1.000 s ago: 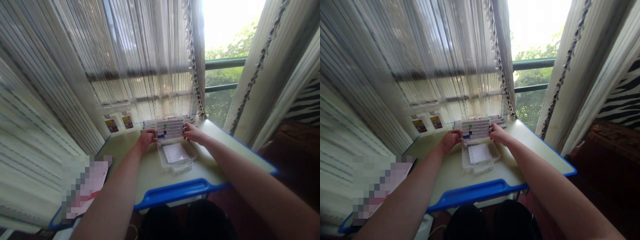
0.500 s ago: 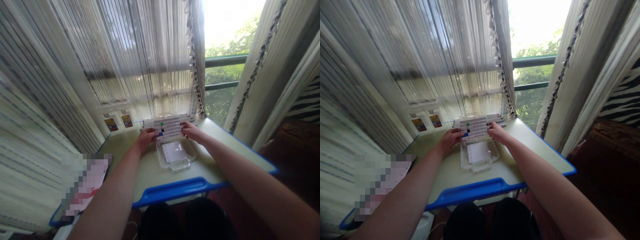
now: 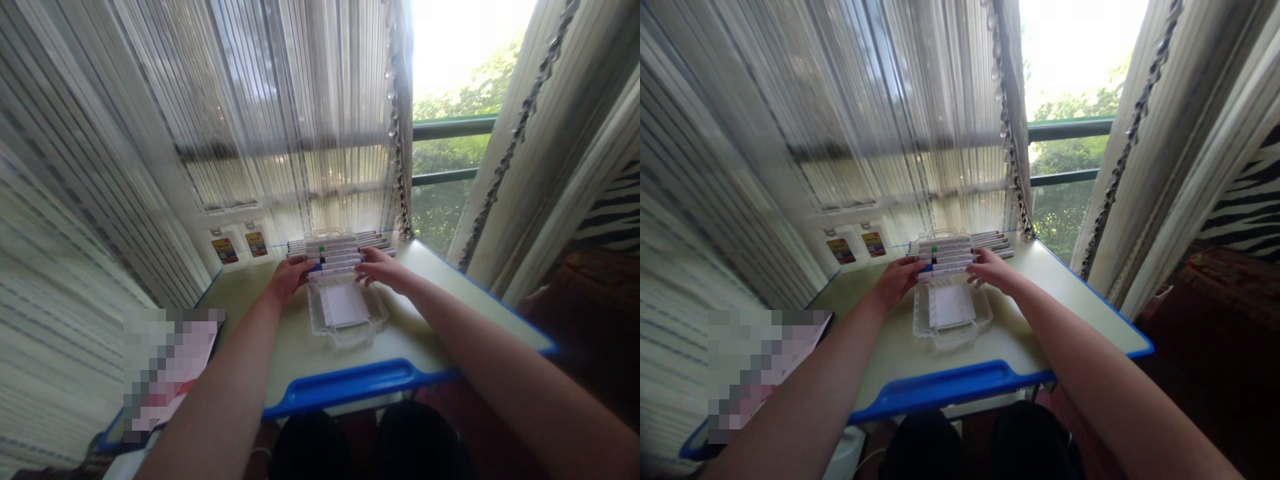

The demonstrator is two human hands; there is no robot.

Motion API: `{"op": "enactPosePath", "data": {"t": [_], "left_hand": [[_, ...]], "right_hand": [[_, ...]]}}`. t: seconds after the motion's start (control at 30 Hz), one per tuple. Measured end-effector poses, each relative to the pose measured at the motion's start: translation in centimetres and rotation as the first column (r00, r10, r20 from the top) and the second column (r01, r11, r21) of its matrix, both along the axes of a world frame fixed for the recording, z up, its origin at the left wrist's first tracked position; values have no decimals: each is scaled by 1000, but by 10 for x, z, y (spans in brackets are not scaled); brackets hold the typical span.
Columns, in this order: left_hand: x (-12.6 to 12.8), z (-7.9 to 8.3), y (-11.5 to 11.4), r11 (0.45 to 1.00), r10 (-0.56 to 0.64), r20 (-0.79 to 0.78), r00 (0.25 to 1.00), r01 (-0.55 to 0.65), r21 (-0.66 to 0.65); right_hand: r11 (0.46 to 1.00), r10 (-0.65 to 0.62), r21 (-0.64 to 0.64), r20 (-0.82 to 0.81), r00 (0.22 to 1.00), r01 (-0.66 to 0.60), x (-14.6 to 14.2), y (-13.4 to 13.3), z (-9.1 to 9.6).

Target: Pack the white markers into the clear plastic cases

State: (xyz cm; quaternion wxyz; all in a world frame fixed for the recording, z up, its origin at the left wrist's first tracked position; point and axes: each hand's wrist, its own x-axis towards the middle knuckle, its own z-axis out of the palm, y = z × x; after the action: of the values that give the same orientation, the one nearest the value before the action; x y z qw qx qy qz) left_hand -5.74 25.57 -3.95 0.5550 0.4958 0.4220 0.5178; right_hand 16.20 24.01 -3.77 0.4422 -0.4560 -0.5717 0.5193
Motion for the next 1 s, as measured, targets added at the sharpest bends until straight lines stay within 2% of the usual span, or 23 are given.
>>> {"op": "enactPosePath", "data": {"t": [0.23, 0.5, 0.67, 1.0], "left_hand": [[1, -2, 2, 1000, -6, 12, 1000, 6, -5], [-1, -10, 7, 983, -169, 36, 985, 166, 80], [-3, -15, 11, 981, -185, 31, 982, 183, 63], [-3, -11, 7, 978, -202, 44, 978, 200, 52]], "right_hand": [[1000, -10, 6, -47, 999, 10, 3, 5, -4], [999, -33, 42, -35, 999, 34, 6, 9, -6], [999, -23, 40, -6, 1000, 23, 5, 10, -8], [997, -42, 60, 35, 999, 40, 6, 6, -5]]}}
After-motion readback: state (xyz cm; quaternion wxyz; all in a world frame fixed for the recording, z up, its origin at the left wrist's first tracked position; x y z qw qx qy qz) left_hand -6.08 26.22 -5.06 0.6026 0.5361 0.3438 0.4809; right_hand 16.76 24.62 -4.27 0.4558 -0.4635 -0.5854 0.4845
